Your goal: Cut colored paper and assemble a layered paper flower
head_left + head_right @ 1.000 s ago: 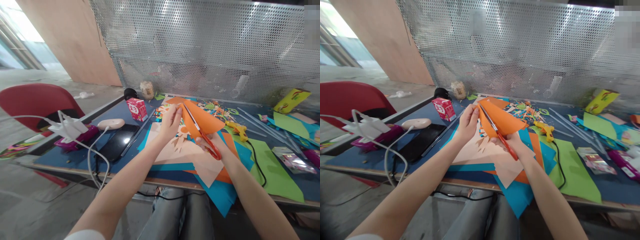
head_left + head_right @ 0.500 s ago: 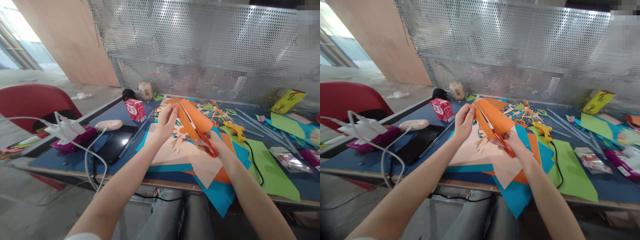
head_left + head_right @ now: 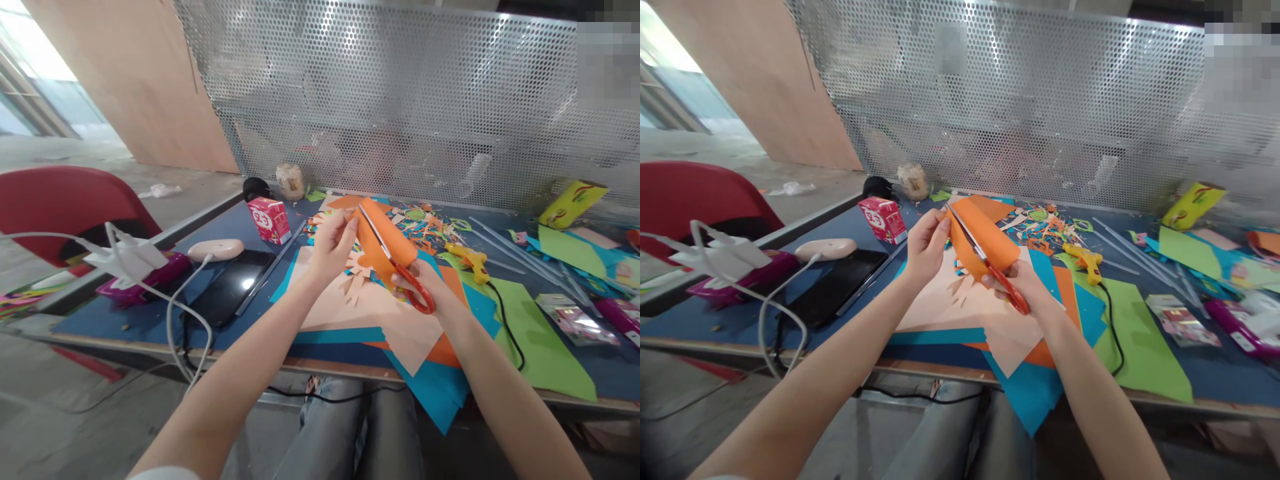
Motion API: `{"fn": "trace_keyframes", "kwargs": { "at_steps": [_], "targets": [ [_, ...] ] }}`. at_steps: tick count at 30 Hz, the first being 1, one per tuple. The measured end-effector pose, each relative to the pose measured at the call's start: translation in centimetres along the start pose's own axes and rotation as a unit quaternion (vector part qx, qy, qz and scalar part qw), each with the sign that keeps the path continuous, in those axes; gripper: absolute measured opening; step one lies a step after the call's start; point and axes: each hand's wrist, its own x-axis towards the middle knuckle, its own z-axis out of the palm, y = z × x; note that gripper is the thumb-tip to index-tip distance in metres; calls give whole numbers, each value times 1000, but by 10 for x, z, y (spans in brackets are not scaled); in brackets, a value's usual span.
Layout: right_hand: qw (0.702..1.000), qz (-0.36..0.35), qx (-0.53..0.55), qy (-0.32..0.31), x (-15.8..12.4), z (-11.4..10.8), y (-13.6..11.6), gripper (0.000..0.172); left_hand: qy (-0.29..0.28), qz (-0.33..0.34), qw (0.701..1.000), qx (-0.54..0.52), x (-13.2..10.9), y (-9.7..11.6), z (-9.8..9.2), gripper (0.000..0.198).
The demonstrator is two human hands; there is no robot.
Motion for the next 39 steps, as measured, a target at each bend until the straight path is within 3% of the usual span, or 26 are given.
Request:
{"fn": "trace_keyframes", "kwargs": {
  "at_steps": [8,22,28,32,35,39],
  "targets": [
    [1000,1,8,14,-1,0,-1,56,-8,8,1000,12,-1,0,-1,25],
    [1000,-3,2,29,1,-1,1,51,-7,-16,1000,18,-2,2,-1,30],
    [996,-78,10,29,3,-15,2,46,9,-105,993,-51,-1,-4,2,31],
    [992,-117,34,16,2,-23,-6,48,60,-195,966,-161,2,-10,4,27],
    [987,-141,56,57,2,-26,-9,43,85,-234,944,-217,4,-15,4,24],
    [979,-126,89,132,8,-29,-6,42,102,-268,939,-189,5,-21,2,26]
  ]
}}
